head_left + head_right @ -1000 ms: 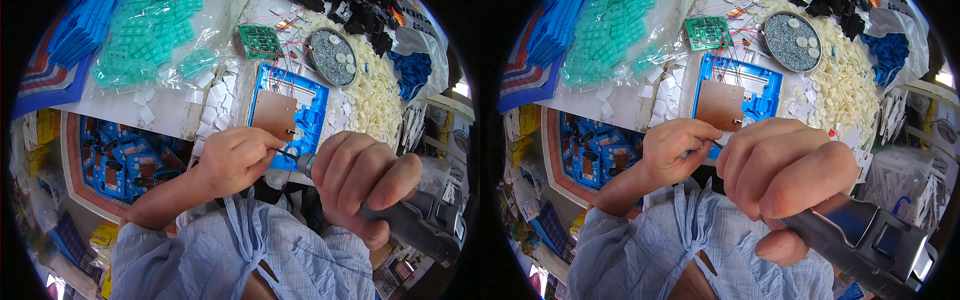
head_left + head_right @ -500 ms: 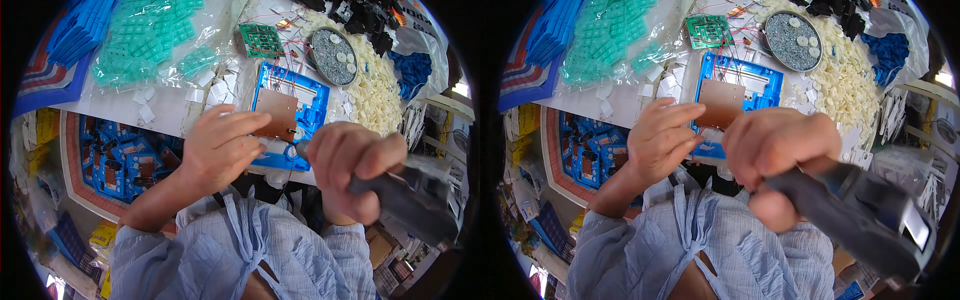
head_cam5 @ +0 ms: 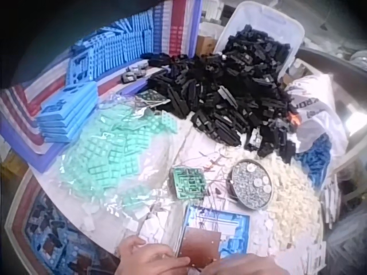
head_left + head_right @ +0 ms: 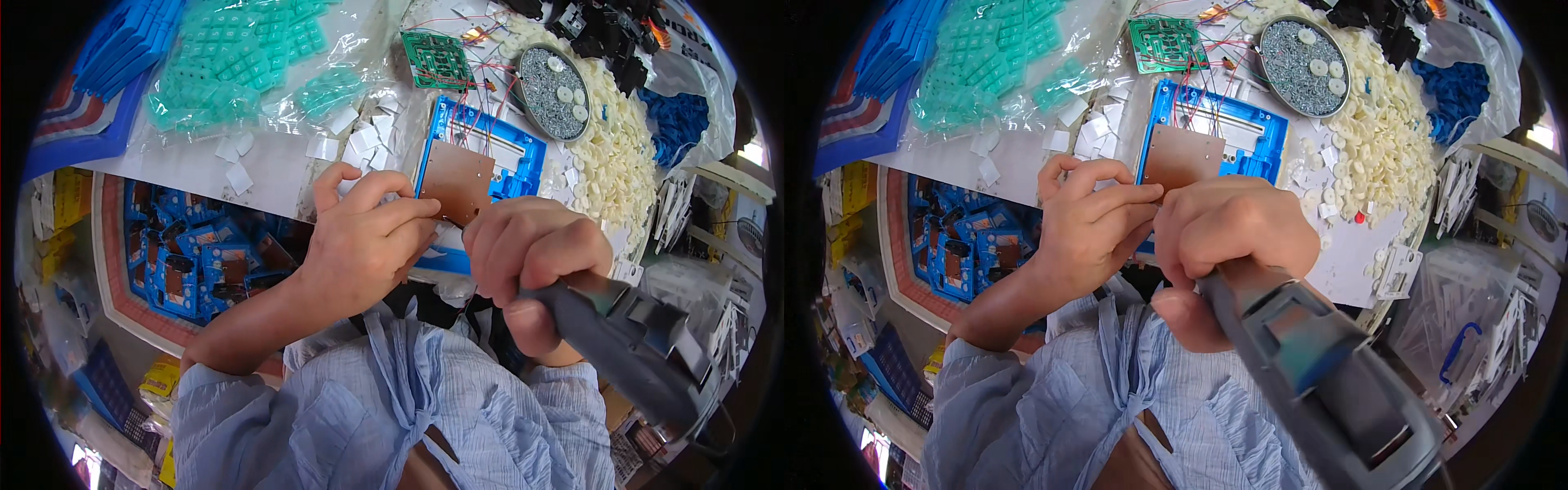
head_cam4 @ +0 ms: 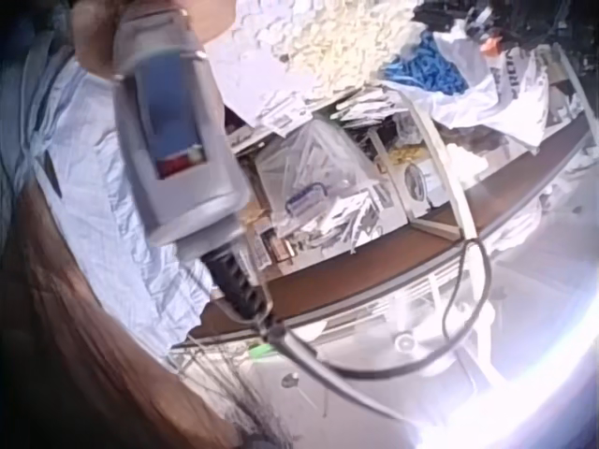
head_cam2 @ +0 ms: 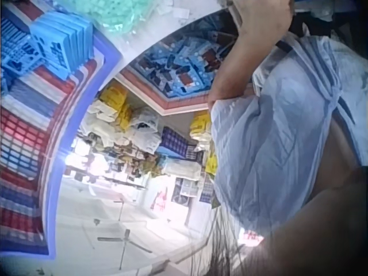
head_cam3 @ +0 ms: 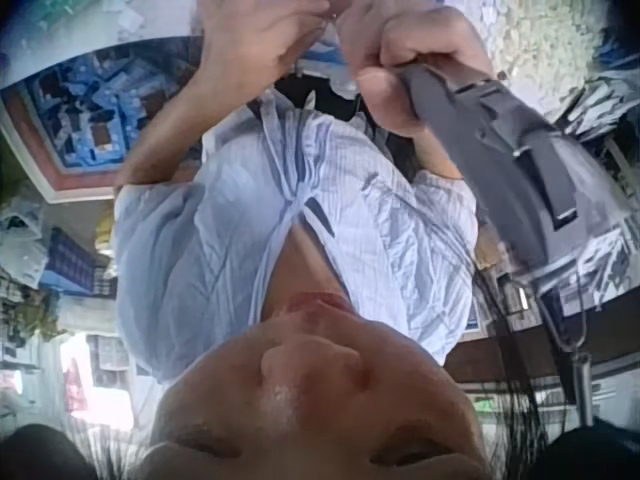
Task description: Assembling a blue toy electronic device by placing internal components and using an electric screwdriver to secure parts.
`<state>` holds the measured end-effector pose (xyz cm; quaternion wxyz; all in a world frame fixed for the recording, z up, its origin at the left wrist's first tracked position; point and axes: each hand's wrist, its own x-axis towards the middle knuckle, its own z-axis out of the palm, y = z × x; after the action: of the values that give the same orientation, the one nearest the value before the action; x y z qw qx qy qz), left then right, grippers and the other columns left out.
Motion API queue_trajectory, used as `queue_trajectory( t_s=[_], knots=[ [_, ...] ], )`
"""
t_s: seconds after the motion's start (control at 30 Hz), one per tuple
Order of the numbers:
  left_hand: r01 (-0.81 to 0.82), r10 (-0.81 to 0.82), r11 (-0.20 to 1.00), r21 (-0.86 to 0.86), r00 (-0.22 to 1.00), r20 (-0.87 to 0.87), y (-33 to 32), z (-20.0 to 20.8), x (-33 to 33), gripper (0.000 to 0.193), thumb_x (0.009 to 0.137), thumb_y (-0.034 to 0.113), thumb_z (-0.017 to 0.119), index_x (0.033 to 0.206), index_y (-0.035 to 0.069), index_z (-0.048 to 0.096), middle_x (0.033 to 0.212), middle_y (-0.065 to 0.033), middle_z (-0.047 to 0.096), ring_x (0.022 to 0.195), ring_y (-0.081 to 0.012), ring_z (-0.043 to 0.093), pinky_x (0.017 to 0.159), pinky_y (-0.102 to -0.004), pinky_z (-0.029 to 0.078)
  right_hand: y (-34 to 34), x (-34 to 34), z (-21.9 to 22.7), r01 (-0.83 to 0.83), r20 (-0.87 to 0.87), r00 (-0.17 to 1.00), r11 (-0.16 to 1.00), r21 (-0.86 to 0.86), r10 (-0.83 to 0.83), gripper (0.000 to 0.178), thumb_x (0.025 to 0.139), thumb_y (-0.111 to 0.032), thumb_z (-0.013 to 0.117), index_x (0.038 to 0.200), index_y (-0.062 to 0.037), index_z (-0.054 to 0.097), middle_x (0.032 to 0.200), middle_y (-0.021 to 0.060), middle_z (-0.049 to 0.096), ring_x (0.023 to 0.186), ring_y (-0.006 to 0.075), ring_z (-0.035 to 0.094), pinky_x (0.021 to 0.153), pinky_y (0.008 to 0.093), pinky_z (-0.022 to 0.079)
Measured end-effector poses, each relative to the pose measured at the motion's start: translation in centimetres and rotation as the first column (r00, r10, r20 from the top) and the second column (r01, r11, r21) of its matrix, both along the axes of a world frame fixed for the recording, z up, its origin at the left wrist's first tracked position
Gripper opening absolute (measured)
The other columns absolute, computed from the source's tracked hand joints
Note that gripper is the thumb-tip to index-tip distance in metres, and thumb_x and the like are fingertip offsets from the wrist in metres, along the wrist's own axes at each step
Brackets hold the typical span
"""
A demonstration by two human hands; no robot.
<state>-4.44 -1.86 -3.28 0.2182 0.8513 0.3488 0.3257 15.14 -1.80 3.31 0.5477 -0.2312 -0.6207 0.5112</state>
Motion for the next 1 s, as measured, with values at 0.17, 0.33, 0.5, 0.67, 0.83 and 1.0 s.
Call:
queue_trajectory(
  t_s=[0.17, 0.33, 0.5, 0.67, 0.83, 1.0],
  knots=[
    [-0.014, 0.014, 1.0, -0.014, 1.0, 0.004, 0.3, 0.2, 0.3, 0.017, 0.079, 0.017, 0.079, 0.095, 0.013, 0.076, 0.108, 0.0056, 0.073, 0.106, -0.0148, 0.061, 0.098, -0.0486, 0.032, 0.2, 0.0, 0.3, 0.013, 0.063, 0.998, 0.999, -0.038, -0.01, 0.037, 0.09, -0.031, 0.079, 0.092, -0.013, 0.047, 0.063, -0.0005, 0.056, 0.049, 0.016, 0.054, 0.049, 0.0326, 0.045],
    [-0.011, 0.014, 1.0, -0.027, 0.993, 0.12, 0.1, 0.2, 0.9, 0.03, 0.07, 0.01, 0.083, 0.098, 0.013, 0.074, 0.112, 0.0032, 0.074, 0.1, -0.0186, 0.064, 0.092, -0.046, 0.031, 1.2, 0.9, 2.6, -0.071, -0.098, 0.993, 0.997, 0.003, 0.071, 0.036, 0.09, -0.034, 0.079, 0.096, -0.0144, 0.049, 0.065, -0.0029, 0.058, 0.048, 0.0124, 0.055, 0.046, 0.0305, 0.045],
    [-0.013, 0.012, 1.0, 0.004, 0.984, 0.176, 0.5, 0.1, 0.9, 0.031, 0.068, 0.011, 0.083, 0.098, 0.013, 0.074, 0.109, 0.0041, 0.075, 0.098, -0.0185, 0.064, 0.091, -0.0455, 0.031, 1.8, 0.8, 2.3, -0.163, -0.11, 0.98, 0.985, 0.051, 0.168, 0.037, 0.089, -0.035, 0.079, 0.099, -0.0153, 0.049, 0.069, -0.0026, 0.06, 0.049, 0.0119, 0.057, 0.046, 0.0312, 0.047],
    [-0.055, 0.052, 0.998, 0.035, 0.994, 0.093, 1.4, 0.5, 0.5, 0.034, 0.065, 0.017, 0.085, 0.096, 0.015, 0.072, 0.111, 0.0042, 0.072, 0.099, -0.0199, 0.062, 0.091, -0.0464, 0.032, 2.3, 0.4, 2.2, -0.114, -0.108, 0.987, 0.993, 0.041, 0.118, 0.035, 0.091, -0.034, 0.076, 0.1, -0.0149, 0.048, 0.07, -0.0025, 0.058, 0.05, 0.013, 0.056, 0.05, 0.0331, 0.046],
    [-0.062, 0.062, 0.998, 0.021, 0.998, -0.007, 0.9, 0.7, -0.2, 0.029, 0.069, 0.03, 0.084, 0.093, 0.016, 0.075, 0.113, 0.0024, 0.066, 0.105, -0.022, 0.055, 0.095, -0.0494, 0.031, 3.2, -0.4, 1.2, 0.126, 0.005, 0.992, 0.989, -0.074, -0.126, 0.035, 0.095, -0.034, 0.071, 0.101, -0.0125, 0.045, 0.068, -0.0003, 0.055, 0.056, 0.0157, 0.054, 0.057, 0.0343, 0.044],
    [-0.063, 0.064, 0.998, 0.019, 0.997, -0.038, 0.4, -0.1, -0.2, 0.03, 0.068, 0.033, 0.083, 0.092, 0.017, 0.076, 0.112, 0.0024, 0.064, 0.106, -0.0229, 0.053, 0.094, -0.0499, 0.031, 3.7, -0.9, 0.9, 0.131, 0.035, 0.991, 0.987, -0.09, -0.128, 0.036, 0.097, -0.033, 0.071, 0.098, -0.0104, 0.044, 0.066, 0.0014, 0.054, 0.057, 0.0157, 0.053, 0.059, 0.0344, 0.045]
  ],
)
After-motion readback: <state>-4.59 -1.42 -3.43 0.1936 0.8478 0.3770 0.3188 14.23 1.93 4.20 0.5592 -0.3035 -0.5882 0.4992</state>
